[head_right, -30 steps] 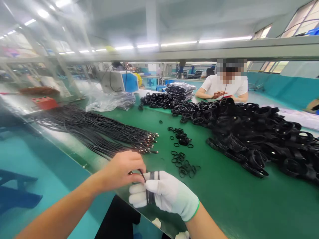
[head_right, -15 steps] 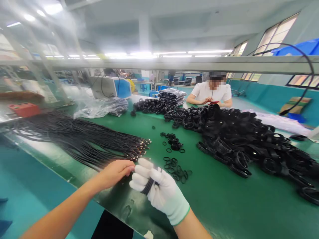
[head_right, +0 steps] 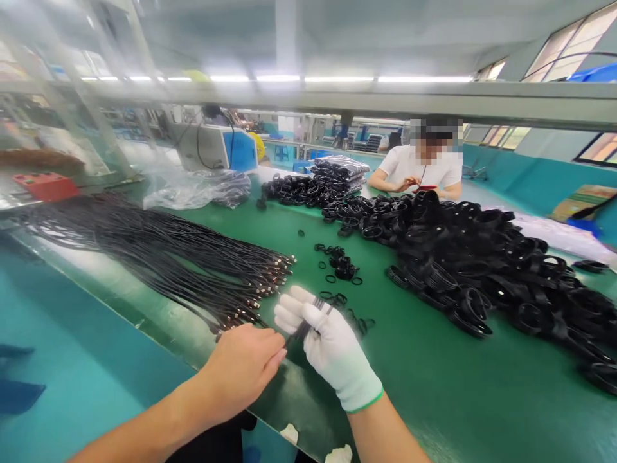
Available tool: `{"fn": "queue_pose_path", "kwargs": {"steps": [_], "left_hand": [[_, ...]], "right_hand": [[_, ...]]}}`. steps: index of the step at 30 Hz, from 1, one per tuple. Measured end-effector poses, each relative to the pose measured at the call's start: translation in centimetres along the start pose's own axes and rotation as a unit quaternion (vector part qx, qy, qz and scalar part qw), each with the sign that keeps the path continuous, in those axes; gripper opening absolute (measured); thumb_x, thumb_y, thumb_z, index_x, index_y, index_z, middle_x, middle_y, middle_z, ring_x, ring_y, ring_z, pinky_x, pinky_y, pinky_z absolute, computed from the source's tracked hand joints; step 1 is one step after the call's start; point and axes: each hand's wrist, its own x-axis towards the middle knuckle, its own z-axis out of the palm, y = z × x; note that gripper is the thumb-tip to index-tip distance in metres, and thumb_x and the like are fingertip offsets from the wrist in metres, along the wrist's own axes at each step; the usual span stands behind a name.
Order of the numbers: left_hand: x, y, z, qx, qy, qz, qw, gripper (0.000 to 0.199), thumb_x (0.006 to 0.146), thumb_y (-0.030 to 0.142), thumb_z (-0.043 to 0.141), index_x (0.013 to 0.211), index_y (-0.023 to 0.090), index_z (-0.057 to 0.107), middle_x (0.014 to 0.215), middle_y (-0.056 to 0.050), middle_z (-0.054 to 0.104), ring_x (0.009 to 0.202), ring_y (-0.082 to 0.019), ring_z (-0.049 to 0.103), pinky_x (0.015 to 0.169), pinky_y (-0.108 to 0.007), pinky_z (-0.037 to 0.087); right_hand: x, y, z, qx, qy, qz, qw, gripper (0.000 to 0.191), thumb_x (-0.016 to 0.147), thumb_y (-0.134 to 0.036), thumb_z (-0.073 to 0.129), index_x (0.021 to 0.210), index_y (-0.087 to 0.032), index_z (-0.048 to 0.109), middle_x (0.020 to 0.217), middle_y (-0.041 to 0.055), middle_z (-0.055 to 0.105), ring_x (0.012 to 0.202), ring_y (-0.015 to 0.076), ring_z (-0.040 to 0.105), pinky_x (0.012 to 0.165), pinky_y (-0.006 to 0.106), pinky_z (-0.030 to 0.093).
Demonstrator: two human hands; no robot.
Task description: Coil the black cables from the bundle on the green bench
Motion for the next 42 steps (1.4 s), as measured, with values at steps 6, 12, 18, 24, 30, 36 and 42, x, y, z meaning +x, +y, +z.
{"fn": "queue_pose_path", "kwargs": {"steps": [6,12,18,24,30,36,42], "left_hand": [[1.3,-2.8,-3.5,0.089,0.072,0.225,0.968,0.022,0.088,0.034,0.053,0.073,0.018,0.055,0.069,-0.001,0.059,0.067,-0.017,0.051,0.065,-0.032,0.031],[3.6,-4.9,-5.5,0.01,0.004,0.269,0.963,0.026,0.084,0.043,0.06,0.073,0.02,0.059,0.073,0.001,0.062,0.071,-0.013,0.052,0.077,-0.029,0.034],[4.1,-5.7,-3.2,-0.069,0.027,0.285,0.956,0.013,0.083,0.032,0.063,0.077,0.021,0.064,0.082,0.002,0.066,0.086,-0.014,0.055,0.092,-0.031,0.033],[3.9,-4.4,-5.3,-0.022,-0.04,0.252,0.967,0.015,0.083,0.021,0.059,0.069,0.019,0.064,0.083,0.0,0.063,0.075,-0.013,0.055,0.062,-0.024,0.038],[4.9,-5.2,-5.2,-0.329,-0.224,0.104,0.911,0.008,0.079,0.025,0.063,0.077,0.018,0.062,0.064,0.004,0.06,0.055,-0.009,0.055,0.051,-0.017,0.041],[2.4,-4.7,-2.0,-0.517,-0.122,-0.042,0.846,0.006,0.078,0.022,0.057,0.08,0.016,0.057,0.063,0.005,0.053,0.051,-0.007,0.046,0.046,-0.017,0.036],[0.7,-3.4,0.0,-0.564,-0.019,-0.089,0.821,0.012,0.084,0.02,0.05,0.089,0.015,0.059,0.073,0.002,0.055,0.064,-0.008,0.047,0.057,-0.019,0.038]], "right_hand": [[-0.5,1.2,1.0,-0.052,-0.118,0.069,0.989,0.013,0.083,-0.018,0.062,0.094,-0.012,0.065,0.1,0.0097,0.065,0.093,0.0181,0.059,0.088,0.036,0.044],[-1.2,2.0,1.8,0.066,-0.181,0.179,0.965,0.034,0.076,-0.026,0.07,0.104,-0.01,0.06,0.096,0.0097,0.059,0.086,0.0176,0.057,0.088,0.042,0.043],[-1.1,2.4,1.0,0.018,-0.164,0.204,0.965,0.033,0.073,-0.024,0.073,0.098,-0.007,0.06,0.081,0.0068,0.059,0.071,0.0152,0.057,0.079,0.04,0.045],[-1.2,2.8,-0.3,0.046,-0.175,0.249,0.951,0.034,0.073,-0.028,0.073,0.096,-0.006,0.06,0.083,0.01,0.065,0.074,0.0201,0.064,0.078,0.044,0.048],[-1.7,2.6,-0.2,0.069,-0.169,0.257,0.949,0.041,0.067,-0.034,0.077,0.093,-0.007,0.06,0.072,0.0059,0.067,0.063,0.0191,0.065,0.074,0.044,0.05],[-1.4,2.5,0.4,0.05,-0.191,0.217,0.956,0.038,0.068,-0.032,0.076,0.096,-0.009,0.063,0.08,0.01,0.071,0.096,0.0291,0.064,0.082,0.045,0.049],[-1.1,2.0,0.3,-0.073,-0.206,0.159,0.963,0.038,0.076,-0.038,0.067,0.097,-0.007,0.066,0.074,0.0147,0.072,0.083,0.0277,0.068,0.075,0.041,0.051]]}}
